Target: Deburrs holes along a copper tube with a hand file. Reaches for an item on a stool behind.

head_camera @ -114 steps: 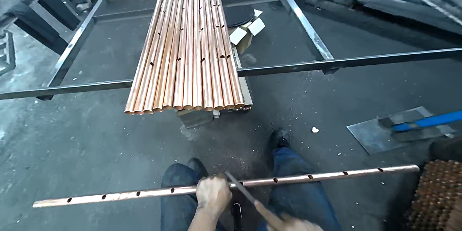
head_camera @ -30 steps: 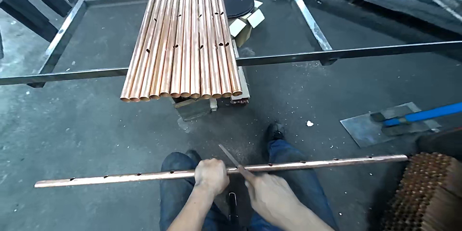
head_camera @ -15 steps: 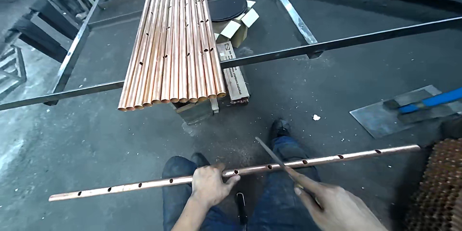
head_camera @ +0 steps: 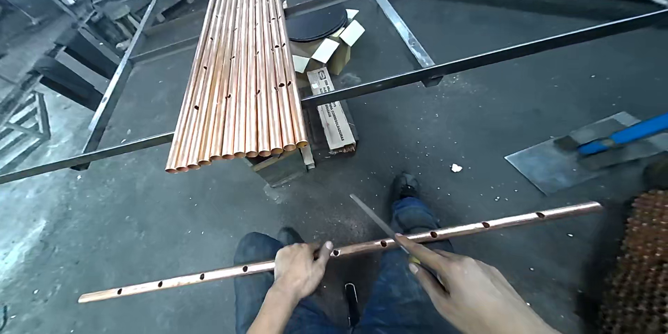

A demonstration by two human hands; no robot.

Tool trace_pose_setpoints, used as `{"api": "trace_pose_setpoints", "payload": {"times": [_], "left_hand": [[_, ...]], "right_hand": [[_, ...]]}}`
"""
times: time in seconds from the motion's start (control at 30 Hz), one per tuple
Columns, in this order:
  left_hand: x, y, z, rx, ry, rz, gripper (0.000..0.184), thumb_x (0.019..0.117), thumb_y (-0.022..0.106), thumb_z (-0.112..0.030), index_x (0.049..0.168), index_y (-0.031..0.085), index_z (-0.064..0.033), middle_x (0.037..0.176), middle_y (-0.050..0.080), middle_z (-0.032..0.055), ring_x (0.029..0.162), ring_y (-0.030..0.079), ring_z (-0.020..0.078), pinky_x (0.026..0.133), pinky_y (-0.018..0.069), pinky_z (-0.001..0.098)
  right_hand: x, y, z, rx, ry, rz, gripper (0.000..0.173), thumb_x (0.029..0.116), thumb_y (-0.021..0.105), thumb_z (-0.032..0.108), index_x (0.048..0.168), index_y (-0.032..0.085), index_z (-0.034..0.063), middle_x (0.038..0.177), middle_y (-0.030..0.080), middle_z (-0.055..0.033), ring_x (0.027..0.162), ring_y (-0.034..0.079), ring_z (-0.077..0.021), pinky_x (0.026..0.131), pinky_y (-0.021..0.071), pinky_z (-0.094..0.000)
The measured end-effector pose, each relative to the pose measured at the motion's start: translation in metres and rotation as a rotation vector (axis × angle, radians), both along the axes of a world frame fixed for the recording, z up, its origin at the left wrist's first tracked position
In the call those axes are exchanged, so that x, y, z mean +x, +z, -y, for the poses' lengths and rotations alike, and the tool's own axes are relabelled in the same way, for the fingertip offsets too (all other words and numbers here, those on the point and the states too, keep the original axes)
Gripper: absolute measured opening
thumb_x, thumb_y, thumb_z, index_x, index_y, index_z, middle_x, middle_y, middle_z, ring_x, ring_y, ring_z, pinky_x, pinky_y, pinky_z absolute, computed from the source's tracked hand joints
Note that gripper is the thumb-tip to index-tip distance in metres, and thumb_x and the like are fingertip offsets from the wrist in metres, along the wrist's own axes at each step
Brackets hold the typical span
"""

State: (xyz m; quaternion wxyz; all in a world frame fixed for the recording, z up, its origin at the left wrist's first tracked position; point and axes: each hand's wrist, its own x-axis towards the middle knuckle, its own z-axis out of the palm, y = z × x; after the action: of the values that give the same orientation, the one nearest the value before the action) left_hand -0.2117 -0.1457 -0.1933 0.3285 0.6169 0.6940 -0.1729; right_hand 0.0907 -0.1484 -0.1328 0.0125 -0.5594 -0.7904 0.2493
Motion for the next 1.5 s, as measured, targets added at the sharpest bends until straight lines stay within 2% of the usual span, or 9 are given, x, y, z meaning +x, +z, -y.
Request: {"api": "trace_pose_setpoints", "payload": {"times": [0.17, 0.4, 0.57, 0.67, 1.0, 1.07, 1.17, 1.37, 1.5], "left_hand": [[0.000, 0.005, -0.020, -0.253, 0.137, 0.055, 0.086, 0.0921, 0.021, -0.087, 0.107, 0.078, -0.0249, 0.109, 0.078, 0.0008, 0.109, 0.071, 0.0243, 0.097, 0.0510, 0.0611], [-0.006, 0.001, -0.020, -0.272, 0.113, 0.109, 0.083, 0.0881, 0.029, -0.091, 0.110, 0.077, -0.0265, 0.108, 0.078, -0.0017, 0.108, 0.071, 0.0218, 0.098, 0.0512, 0.0601], [-0.010, 0.004, -0.019, -0.257, 0.019, 0.152, 0.074, 0.0877, 0.048, -0.084, 0.116, 0.073, -0.0211, 0.110, 0.074, 0.0078, 0.107, 0.069, 0.0284, 0.095, 0.0516, 0.0630], [-0.005, 0.007, -0.016, -0.224, -0.051, 0.080, 0.070, 0.0833, 0.060, -0.081, 0.116, 0.072, -0.0199, 0.108, 0.074, 0.0079, 0.104, 0.070, 0.0290, 0.092, 0.0534, 0.0611], [0.009, 0.006, -0.010, -0.184, -0.101, -0.065, 0.062, 0.0917, 0.056, -0.070, 0.113, 0.072, -0.0133, 0.113, 0.074, 0.0117, 0.111, 0.070, 0.0328, 0.094, 0.0543, 0.0604], [0.008, 0.007, -0.011, -0.171, -0.116, -0.068, 0.059, 0.0949, 0.053, -0.066, 0.110, 0.072, -0.0115, 0.113, 0.074, 0.0130, 0.111, 0.070, 0.0337, 0.093, 0.0547, 0.0600], [0.009, 0.009, -0.010, -0.102, -0.123, -0.065, 0.046, 0.0974, 0.055, -0.052, 0.105, 0.073, -0.0099, 0.111, 0.074, 0.0127, 0.110, 0.070, 0.0327, 0.093, 0.0546, 0.0577], [0.035, 0.005, -0.023, -0.047, -0.131, -0.042, 0.036, 0.0996, 0.055, -0.041, 0.107, 0.073, -0.0107, 0.110, 0.075, 0.0111, 0.109, 0.071, 0.0314, 0.092, 0.0553, 0.0559], [0.038, 0.003, -0.020, -0.031, -0.144, -0.051, 0.036, 0.1000, 0.054, -0.040, 0.109, 0.073, -0.0101, 0.112, 0.075, 0.0120, 0.110, 0.071, 0.0316, 0.093, 0.0553, 0.0554]], "right_hand": [[-0.002, -0.003, 0.000, 0.011, 0.011, -0.002, 0.049, 0.1014, 0.051, 0.038, 0.151, 0.054, 0.0381, 0.092, 0.075, -0.0083, 0.073, 0.072, -0.0304, 0.060, 0.0559, -0.0557], [-0.001, -0.009, 0.001, 0.061, 0.029, 0.007, 0.048, 0.1009, 0.051, 0.038, 0.149, 0.057, 0.0371, 0.089, 0.075, -0.0071, 0.072, 0.072, -0.0299, 0.058, 0.0559, -0.0548], [-0.004, -0.008, 0.002, 0.007, 0.047, 0.020, 0.049, 0.1008, 0.052, 0.037, 0.149, 0.056, 0.0365, 0.091, 0.075, -0.0092, 0.074, 0.072, -0.0321, 0.061, 0.0562, -0.0561], [-0.010, -0.005, 0.005, -0.049, 0.069, 0.043, 0.049, 0.1017, 0.052, 0.037, 0.151, 0.054, 0.0358, 0.093, 0.075, -0.0110, 0.076, 0.072, -0.0335, 0.064, 0.0565, -0.0570], [-0.033, 0.001, 0.018, -0.192, 0.113, 0.080, 0.053, 0.1033, 0.050, 0.042, 0.156, 0.047, 0.0355, 0.101, 0.075, -0.0128, 0.084, 0.073, -0.0352, 0.071, 0.0573, -0.0577], [-0.030, 0.006, 0.018, -0.267, 0.070, 0.020, 0.061, 0.0991, 0.060, 0.049, 0.156, 0.047, 0.0305, 0.105, 0.075, -0.0135, 0.089, 0.073, -0.0351, 0.078, 0.0573, -0.0596], [-0.020, 0.017, 0.024, -0.291, 0.062, -0.105, 0.051, 0.0958, 0.069, 0.038, 0.141, 0.061, 0.0166, 0.106, 0.074, -0.0143, 0.091, 0.072, -0.0331, 0.081, 0.0584, -0.0561], [-0.002, 0.044, 0.058, -0.277, 0.044, 0.156, 0.047, 0.1097, 0.039, 0.036, 0.151, 0.052, 0.0185, 0.118, 0.070, -0.0200, 0.094, 0.072, -0.0419, 0.075, 0.0564, -0.0622], [-0.003, 0.037, 0.072, -0.280, 0.037, 0.221, 0.047, 0.1108, 0.034, 0.034, 0.151, 0.051, 0.0158, 0.116, 0.069, -0.0226, 0.090, 0.071, -0.0438, 0.071, 0.0565, -0.0616]]}}
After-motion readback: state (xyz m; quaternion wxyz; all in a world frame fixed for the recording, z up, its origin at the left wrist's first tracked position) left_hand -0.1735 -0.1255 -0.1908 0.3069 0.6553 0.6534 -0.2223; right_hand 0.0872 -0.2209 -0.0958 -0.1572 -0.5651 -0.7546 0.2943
